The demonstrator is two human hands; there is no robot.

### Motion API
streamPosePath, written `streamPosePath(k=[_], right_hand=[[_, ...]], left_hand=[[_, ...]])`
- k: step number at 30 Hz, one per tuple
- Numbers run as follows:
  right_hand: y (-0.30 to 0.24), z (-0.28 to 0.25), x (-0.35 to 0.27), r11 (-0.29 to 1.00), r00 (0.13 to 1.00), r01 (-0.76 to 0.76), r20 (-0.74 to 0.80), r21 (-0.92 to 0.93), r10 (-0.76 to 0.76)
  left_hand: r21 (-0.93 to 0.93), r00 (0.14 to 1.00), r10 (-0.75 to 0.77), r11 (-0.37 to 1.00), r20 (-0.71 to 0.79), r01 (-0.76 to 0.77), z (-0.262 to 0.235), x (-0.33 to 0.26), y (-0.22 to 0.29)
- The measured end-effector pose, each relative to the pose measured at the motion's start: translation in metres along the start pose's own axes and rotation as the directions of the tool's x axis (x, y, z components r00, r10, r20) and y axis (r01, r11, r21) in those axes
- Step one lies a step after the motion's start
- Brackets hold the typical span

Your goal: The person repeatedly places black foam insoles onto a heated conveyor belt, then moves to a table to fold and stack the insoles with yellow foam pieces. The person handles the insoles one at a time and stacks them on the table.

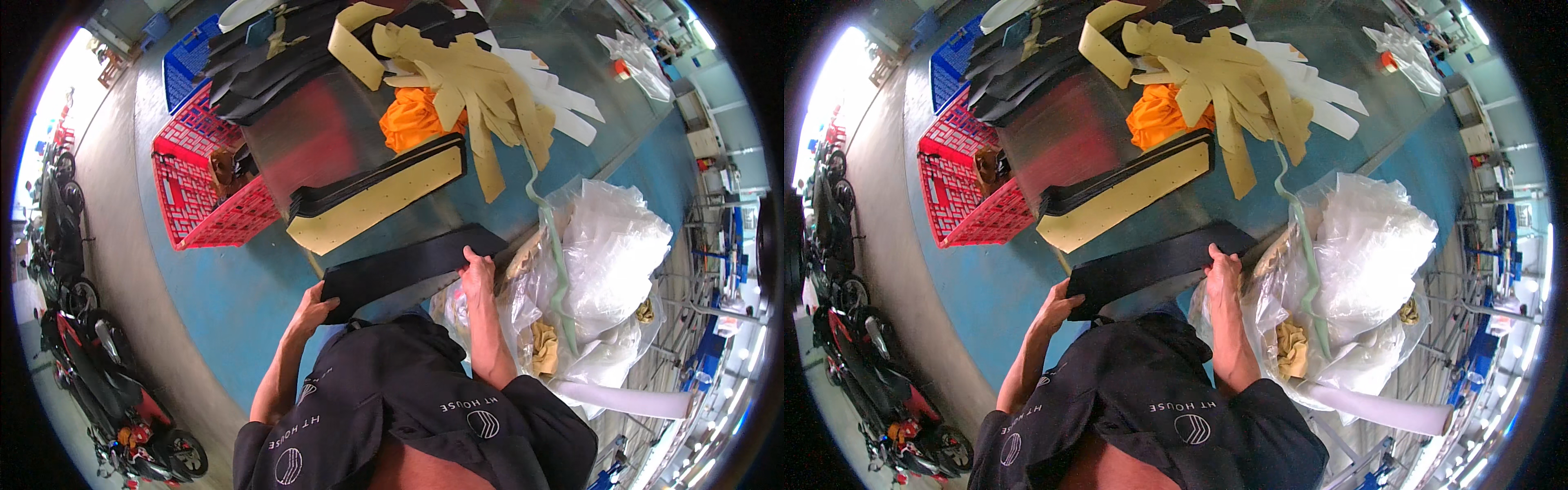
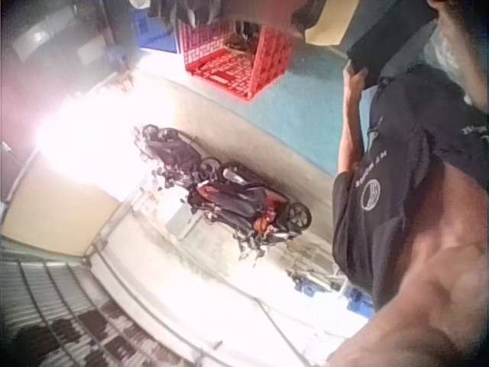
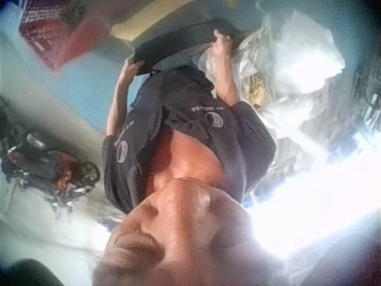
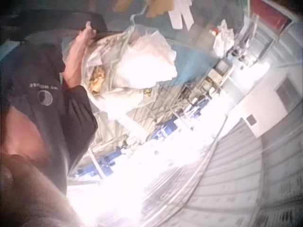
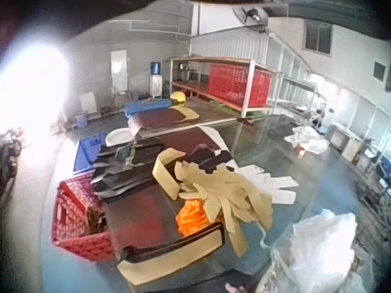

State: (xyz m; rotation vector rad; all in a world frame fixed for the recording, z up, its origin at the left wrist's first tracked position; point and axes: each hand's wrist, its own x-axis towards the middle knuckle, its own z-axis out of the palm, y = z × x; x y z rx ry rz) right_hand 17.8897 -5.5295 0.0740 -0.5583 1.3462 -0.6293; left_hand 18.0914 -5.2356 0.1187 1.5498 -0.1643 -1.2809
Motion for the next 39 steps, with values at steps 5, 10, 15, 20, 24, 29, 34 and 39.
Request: streamPosePath(k=[5, 10, 15, 20, 24, 29, 34, 39], right_hand=[[-0.010, -0.010, -0.003, 0.996, 0.996, -0.045, 0.076, -0.075, 0.051], [-0.008, -0.021, 0.005, 0.820, 0.955, 0.222, -0.053, -0.528, -0.293], [-0.021, 0.043, -0.050, 0.193, 0.556, 0.728, 0.403, -0.658, -0.727], [-0.001, 0.118, -0.037, 0.864, 0.942, 0.209, 0.331, -0.458, -0.052], [0.012, 0.157, -0.014, 0.850, 0.977, 0.143, 0.208, -0.507, -0.040], [0.017, 0.161, 0.009, 0.833, 0.982, 0.137, 0.181, -0.536, -0.046], [0.011, 0.151, 0.004, 0.848, 0.979, 0.104, 0.202, -0.519, 0.003], [0.012, 0.132, -0.009, 0.816, 0.969, 0.123, 0.246, -0.565, 0.025]], left_hand=[[0.358, 0.967, 0.045, 0.932, -0.250, 0.050, -0.007, 0.001, -0.017], [0.559, 0.882, 0.160, 0.819, -0.442, 0.131, -0.003, -0.010, -0.016], [0.556, 0.711, 0.383, 0.831, -0.589, 0.013, -0.007, 0.001, -0.034], [-0.057, 0.697, -0.017, 0.998, -0.717, -0.035, -0.021, 0.051, 0.013], [-0.333, 0.779, -0.204, 0.943, -0.593, -0.007, -0.028, 0.076, 0.024], [-0.307, 0.798, -0.145, 0.950, -0.585, -0.052, -0.029, 0.084, 0.011], [0.279, 0.600, 0.318, 0.947, -0.734, -0.160, -0.022, 0.073, 0.002], [0.772, 0.359, 0.864, 0.486, -0.354, -0.409, -0.001, 0.031, 0.018]])
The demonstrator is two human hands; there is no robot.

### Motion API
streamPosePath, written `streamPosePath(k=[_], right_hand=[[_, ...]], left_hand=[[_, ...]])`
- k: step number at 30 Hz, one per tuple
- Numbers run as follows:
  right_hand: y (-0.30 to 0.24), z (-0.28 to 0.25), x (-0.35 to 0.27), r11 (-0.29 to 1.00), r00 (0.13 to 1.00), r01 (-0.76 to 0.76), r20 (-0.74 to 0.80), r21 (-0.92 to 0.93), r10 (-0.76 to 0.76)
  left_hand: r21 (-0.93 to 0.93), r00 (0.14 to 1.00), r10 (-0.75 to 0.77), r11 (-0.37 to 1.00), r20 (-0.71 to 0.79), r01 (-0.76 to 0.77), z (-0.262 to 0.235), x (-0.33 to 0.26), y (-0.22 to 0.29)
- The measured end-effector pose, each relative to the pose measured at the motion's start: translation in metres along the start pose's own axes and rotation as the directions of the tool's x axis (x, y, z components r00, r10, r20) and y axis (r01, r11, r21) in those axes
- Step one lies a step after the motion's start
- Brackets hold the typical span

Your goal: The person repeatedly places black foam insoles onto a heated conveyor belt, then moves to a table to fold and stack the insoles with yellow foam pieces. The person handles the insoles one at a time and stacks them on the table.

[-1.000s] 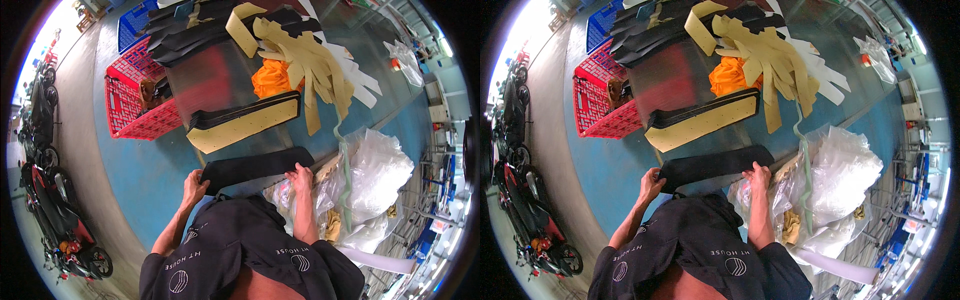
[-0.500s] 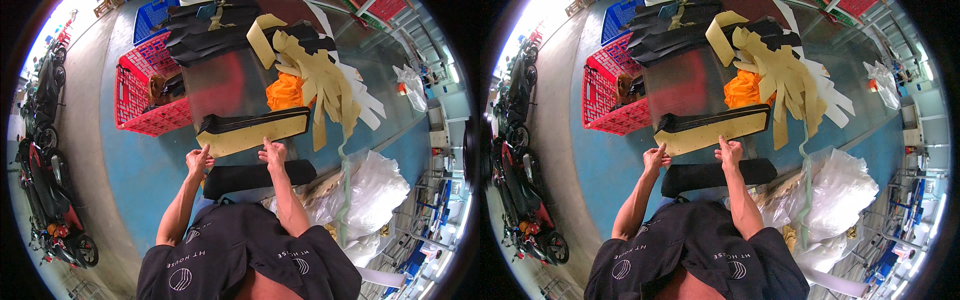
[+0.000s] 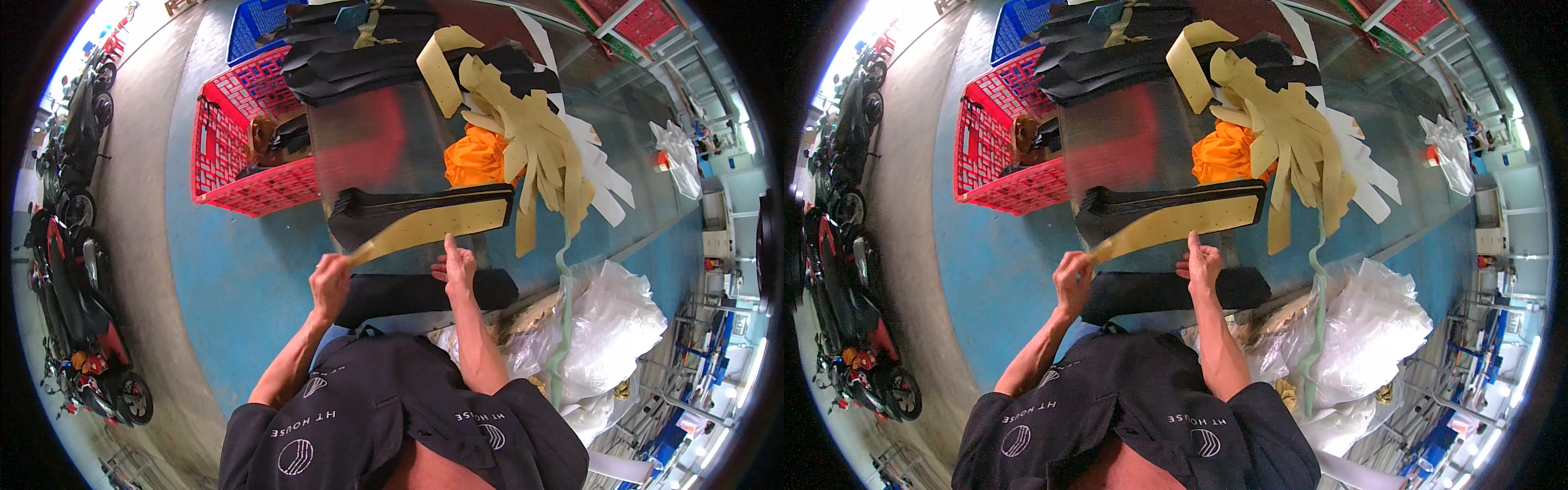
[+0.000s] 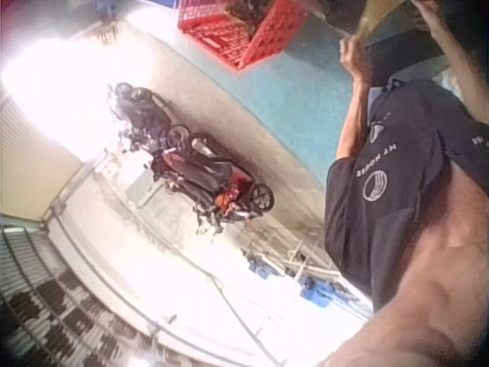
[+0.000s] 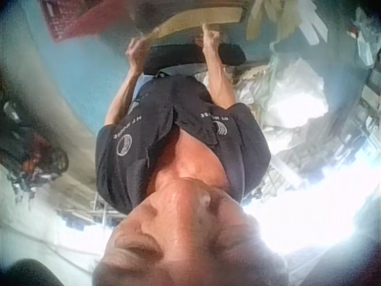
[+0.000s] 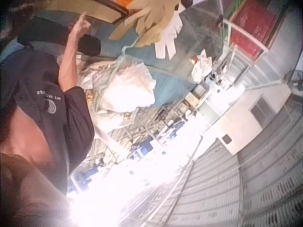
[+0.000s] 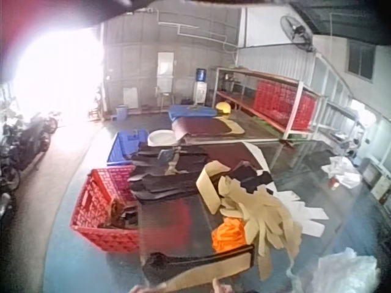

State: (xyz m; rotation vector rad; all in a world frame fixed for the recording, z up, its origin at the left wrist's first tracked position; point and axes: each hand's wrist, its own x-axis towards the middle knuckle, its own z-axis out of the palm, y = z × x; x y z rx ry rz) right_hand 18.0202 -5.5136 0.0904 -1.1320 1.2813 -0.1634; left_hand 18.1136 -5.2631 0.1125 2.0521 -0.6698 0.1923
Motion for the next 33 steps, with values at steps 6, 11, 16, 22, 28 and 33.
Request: streamPosePath(k=[6, 11, 16, 22, 28, 33], right_hand=[[-0.048, -0.010, -0.028, 0.967, 0.989, -0.134, 0.086, 0.215, 0.118], [-0.035, -0.026, 0.037, 0.946, 0.951, 0.284, 0.081, 0.155, -0.298], [-0.147, -0.024, -0.026, 0.741, 0.750, 0.659, 0.040, -0.131, -0.660], [-0.231, -0.061, 0.047, 0.586, 0.585, 0.809, -0.128, 0.030, -0.801], [-0.262, -0.091, 0.127, 0.935, 0.887, 0.336, -0.296, -0.111, -0.353], [-0.165, -0.045, 0.074, 0.272, 0.319, 0.769, -0.020, -0.579, -0.947]], left_hand=[[-0.069, 0.794, 0.570, 0.819, 0.211, -0.570, -0.044, 0.002, 0.042], [-0.176, 0.688, 0.651, 0.754, 0.320, -0.632, -0.050, 0.006, 0.046], [0.042, 0.896, 0.269, 0.952, 0.353, -0.302, -0.027, 0.028, 0.005], [0.329, 0.953, 0.006, 0.938, 0.304, -0.111, 0.009, 0.079, -0.036], [0.404, 0.870, -0.157, 0.914, 0.468, -0.052, 0.012, 0.087, -0.050], [0.432, 0.854, -0.198, 0.901, 0.481, -0.034, 0.009, 0.090, -0.044]])
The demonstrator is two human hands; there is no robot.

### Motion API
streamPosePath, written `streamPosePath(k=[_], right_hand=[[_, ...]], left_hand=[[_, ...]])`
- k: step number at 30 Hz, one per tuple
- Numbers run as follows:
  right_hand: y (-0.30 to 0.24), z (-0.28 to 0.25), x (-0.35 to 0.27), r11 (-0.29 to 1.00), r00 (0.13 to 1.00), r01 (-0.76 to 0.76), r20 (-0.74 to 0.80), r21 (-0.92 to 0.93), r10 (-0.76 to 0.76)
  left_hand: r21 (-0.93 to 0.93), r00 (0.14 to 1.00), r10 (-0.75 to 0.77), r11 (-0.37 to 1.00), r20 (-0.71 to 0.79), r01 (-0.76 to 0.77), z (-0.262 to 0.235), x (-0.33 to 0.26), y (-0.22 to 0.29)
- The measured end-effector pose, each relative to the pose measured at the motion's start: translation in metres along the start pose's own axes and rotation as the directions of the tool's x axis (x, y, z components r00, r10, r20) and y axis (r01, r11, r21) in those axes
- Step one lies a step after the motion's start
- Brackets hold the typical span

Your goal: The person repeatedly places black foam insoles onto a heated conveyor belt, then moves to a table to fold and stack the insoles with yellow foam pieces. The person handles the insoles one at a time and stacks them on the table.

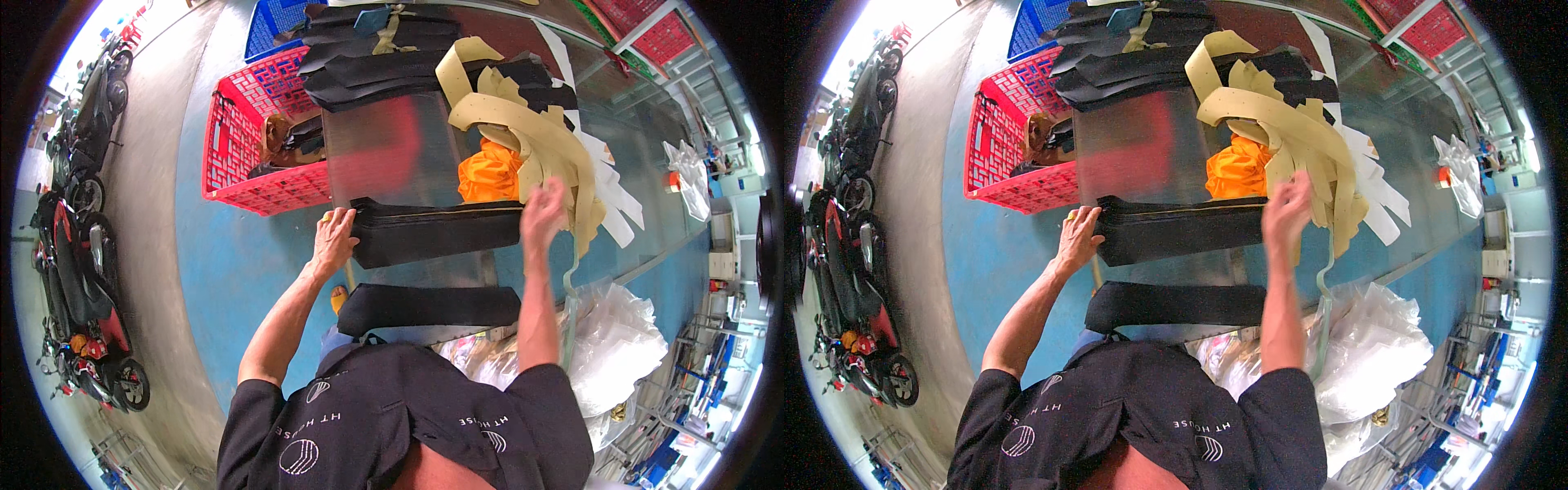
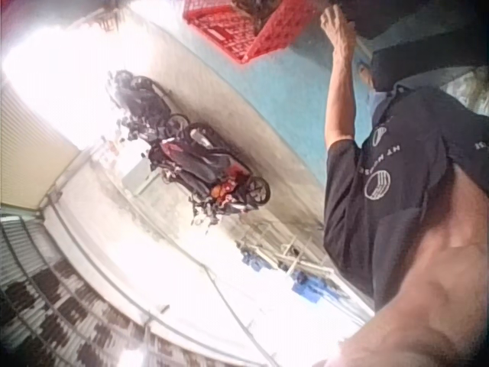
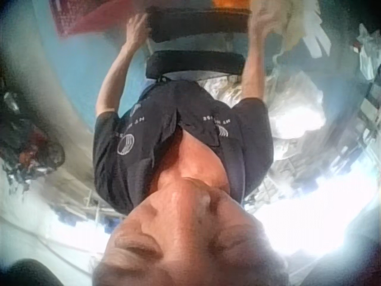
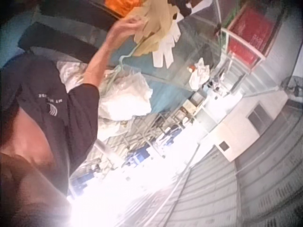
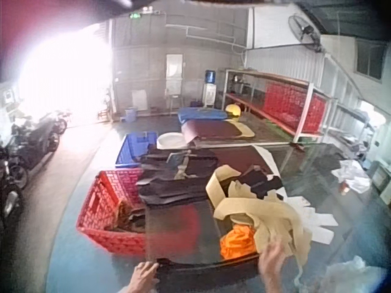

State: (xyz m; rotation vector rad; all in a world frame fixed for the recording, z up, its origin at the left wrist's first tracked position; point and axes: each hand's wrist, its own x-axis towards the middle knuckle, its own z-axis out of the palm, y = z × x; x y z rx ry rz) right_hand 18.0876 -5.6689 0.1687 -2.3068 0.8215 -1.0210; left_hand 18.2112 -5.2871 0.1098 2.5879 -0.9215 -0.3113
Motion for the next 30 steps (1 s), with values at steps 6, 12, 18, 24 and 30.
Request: streamPosePath(k=[6, 12, 18, 24, 30], right_hand=[[-0.080, 0.053, -0.158, 0.923, 0.643, 0.369, 0.688, 0.107, -0.336], [-0.081, 0.063, -0.185, 0.889, 0.579, 0.456, 0.769, -0.030, -0.271], [-0.078, 0.061, -0.184, 0.903, 0.572, 0.429, 0.778, -0.013, -0.260], [-0.079, 0.061, -0.185, 0.907, 0.576, 0.421, 0.773, -0.004, -0.264], [-0.079, 0.061, -0.183, 0.898, 0.573, 0.440, 0.773, -0.013, -0.270]], left_hand=[[0.022, 0.991, 0.068, 0.998, -0.113, -0.066, 0.008, -0.004, 0.002], [0.013, 0.989, 0.066, 0.998, -0.131, -0.064, 0.013, -0.009, 0.004], [-0.002, 0.975, 0.098, 0.995, -0.201, -0.100, 0.020, -0.018, 0.005], [0.059, 0.938, 0.185, 0.983, -0.293, -0.175, 0.031, -0.023, -0.001], [0.066, 0.924, 0.212, 0.977, -0.319, -0.201, 0.029, -0.021, 0.002]])
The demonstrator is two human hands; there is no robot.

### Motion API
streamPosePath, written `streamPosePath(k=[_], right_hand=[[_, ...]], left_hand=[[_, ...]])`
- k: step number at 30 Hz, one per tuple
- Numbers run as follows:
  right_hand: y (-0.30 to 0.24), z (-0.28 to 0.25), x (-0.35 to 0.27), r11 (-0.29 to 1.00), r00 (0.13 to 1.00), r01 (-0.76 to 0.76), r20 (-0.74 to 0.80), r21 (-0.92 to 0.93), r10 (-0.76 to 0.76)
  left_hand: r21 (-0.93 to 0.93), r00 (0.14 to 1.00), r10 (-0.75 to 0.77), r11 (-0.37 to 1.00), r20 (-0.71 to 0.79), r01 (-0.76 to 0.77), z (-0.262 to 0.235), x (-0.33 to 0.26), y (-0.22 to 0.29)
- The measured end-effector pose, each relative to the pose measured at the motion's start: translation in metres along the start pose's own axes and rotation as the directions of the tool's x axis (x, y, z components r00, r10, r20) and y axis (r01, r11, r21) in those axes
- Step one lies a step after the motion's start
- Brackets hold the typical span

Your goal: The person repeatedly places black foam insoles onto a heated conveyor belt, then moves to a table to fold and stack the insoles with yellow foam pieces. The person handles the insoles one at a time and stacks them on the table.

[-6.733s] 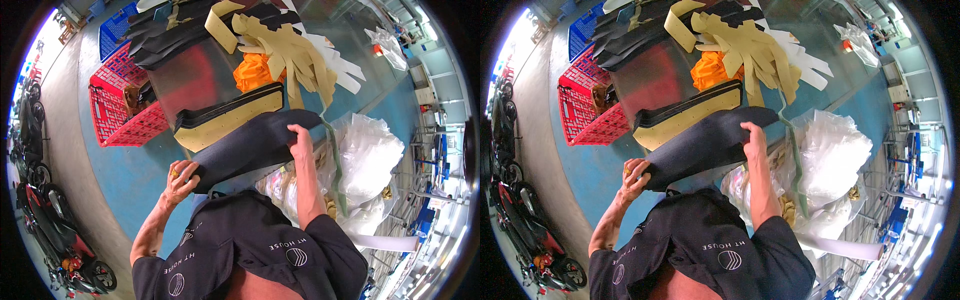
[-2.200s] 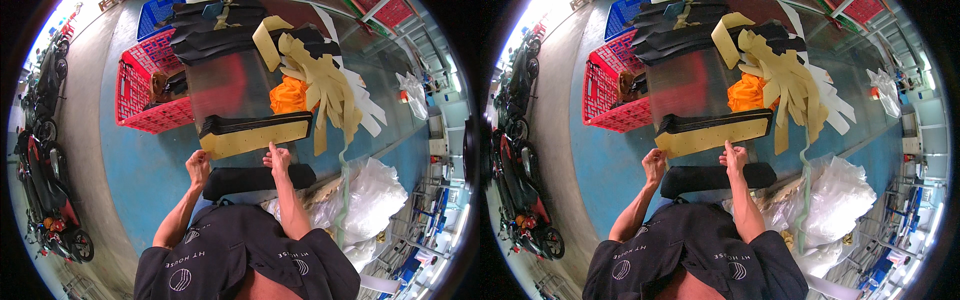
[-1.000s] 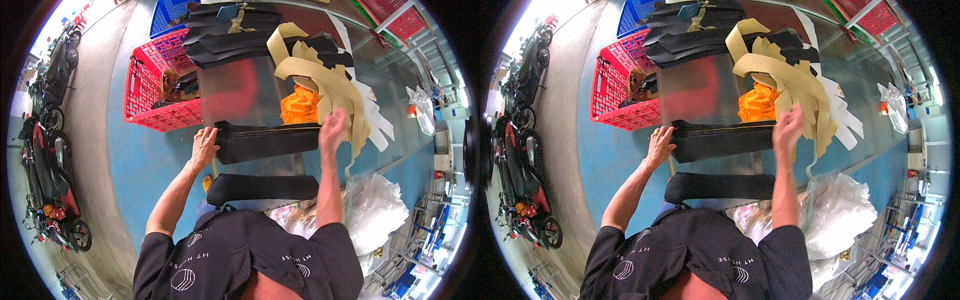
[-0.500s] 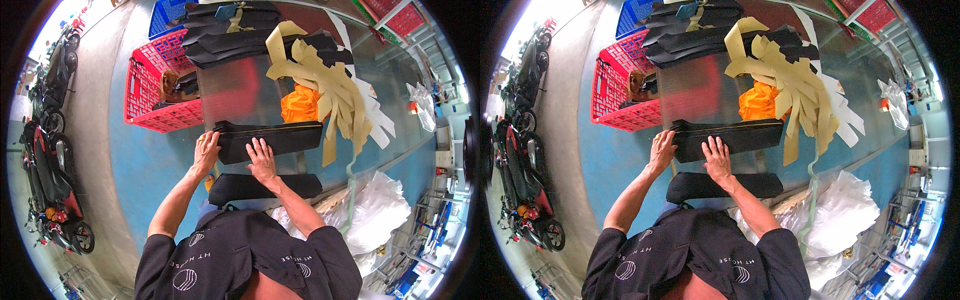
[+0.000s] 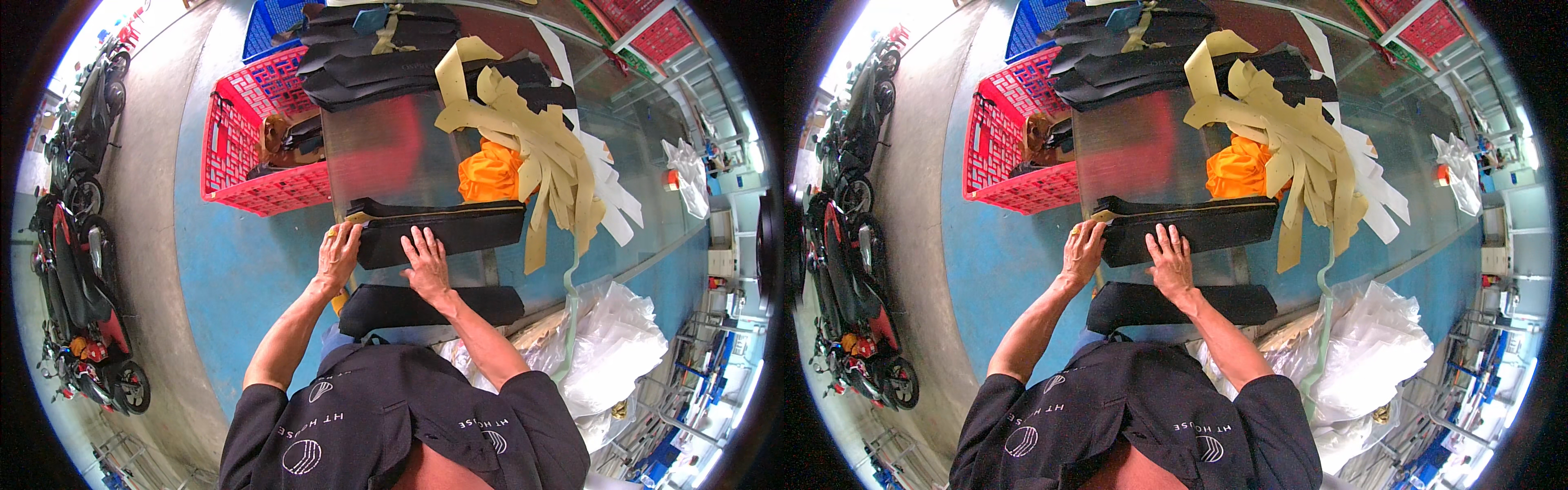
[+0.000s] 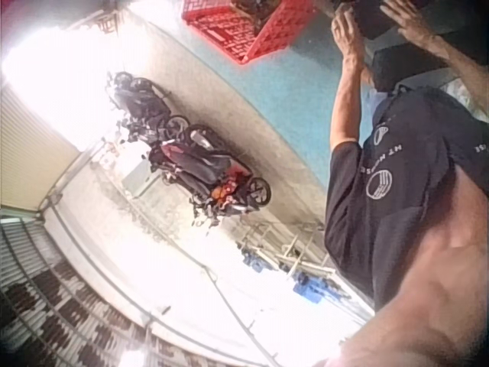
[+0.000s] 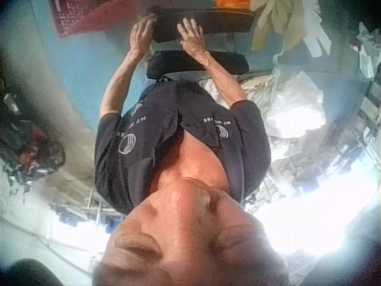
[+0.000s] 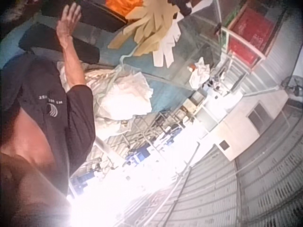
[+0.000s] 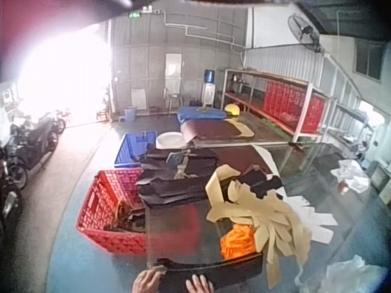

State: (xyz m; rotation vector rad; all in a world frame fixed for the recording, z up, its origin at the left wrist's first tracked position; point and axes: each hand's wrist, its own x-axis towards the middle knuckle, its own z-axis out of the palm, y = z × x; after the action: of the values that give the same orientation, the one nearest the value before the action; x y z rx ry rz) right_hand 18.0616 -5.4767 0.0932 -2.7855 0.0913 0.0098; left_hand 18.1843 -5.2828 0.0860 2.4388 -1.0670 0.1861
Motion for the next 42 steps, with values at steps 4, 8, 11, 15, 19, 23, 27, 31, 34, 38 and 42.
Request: streamPosePath(k=[4, 8, 11, 15, 19, 23, 27, 31, 34, 38, 42], right_hand=[[0.001, 0.001, -0.001, 1.000, 1.000, 0.006, -0.009, -0.006, -0.006], [0.001, 0.001, -0.001, 1.000, 1.000, 0.001, -0.008, -0.005, -0.001], [0.002, 0.001, -0.001, 1.000, 1.000, 0.007, -0.020, 0.012, -0.006], [0.003, 0.001, -0.003, 0.962, 0.969, -0.032, -0.229, 0.272, 0.097], [0.018, -0.008, -0.002, 0.472, 0.635, -0.372, -0.152, 0.799, 0.757], [0.060, -0.047, 0.001, -0.276, 0.340, -0.346, 0.394, 0.897, 0.854], [0.106, -0.072, 0.002, -0.468, 0.374, -0.158, 0.491, 0.870, 0.787], [0.150, -0.041, -0.017, -0.288, 0.303, -0.201, 0.339, 0.936, 0.891], [0.155, -0.028, -0.034, -0.220, 0.160, -0.485, 0.333, 0.846, 0.929], [0.143, -0.037, -0.066, -0.172, 0.327, -0.188, 0.226, 0.967, 0.918], [0.109, -0.069, -0.102, -0.401, 0.443, 0.131, 0.309, 0.907, 0.842]], left_hand=[[-0.082, 0.997, -0.081, 0.994, -0.018, 0.079, -0.002, 0.006, 0.006], [-0.183, 0.967, -0.220, 0.953, 0.127, 0.241, -0.002, 0.017, 0.007], [-0.217, 0.966, -0.199, 0.948, 0.165, 0.232, -0.006, 0.020, 0.008], [-0.261, 0.943, -0.204, 0.926, 0.264, 0.273, -0.020, 0.010, 0.020], [-0.274, 0.995, 0.029, 0.962, 0.093, -0.003, -0.046, -0.002, 0.043], [-0.163, 0.954, 0.298, 0.940, -0.041, -0.301, -0.065, -0.010, 0.061], [-0.113, 0.890, 0.449, 0.883, -0.076, -0.455, -0.081, -0.013, 0.076], [-0.124, 0.773, 0.627, 0.763, -0.098, -0.634, -0.083, -0.017, 0.078], [-0.110, 0.722, 0.687, 0.714, -0.082, -0.692, -0.079, -0.025, 0.077], [-0.154, 0.754, 0.656, 0.743, -0.026, -0.652, -0.084, -0.031, 0.068], [-0.174, 0.816, 0.578, 0.801, -0.025, -0.572, -0.090, -0.052, 0.052]])
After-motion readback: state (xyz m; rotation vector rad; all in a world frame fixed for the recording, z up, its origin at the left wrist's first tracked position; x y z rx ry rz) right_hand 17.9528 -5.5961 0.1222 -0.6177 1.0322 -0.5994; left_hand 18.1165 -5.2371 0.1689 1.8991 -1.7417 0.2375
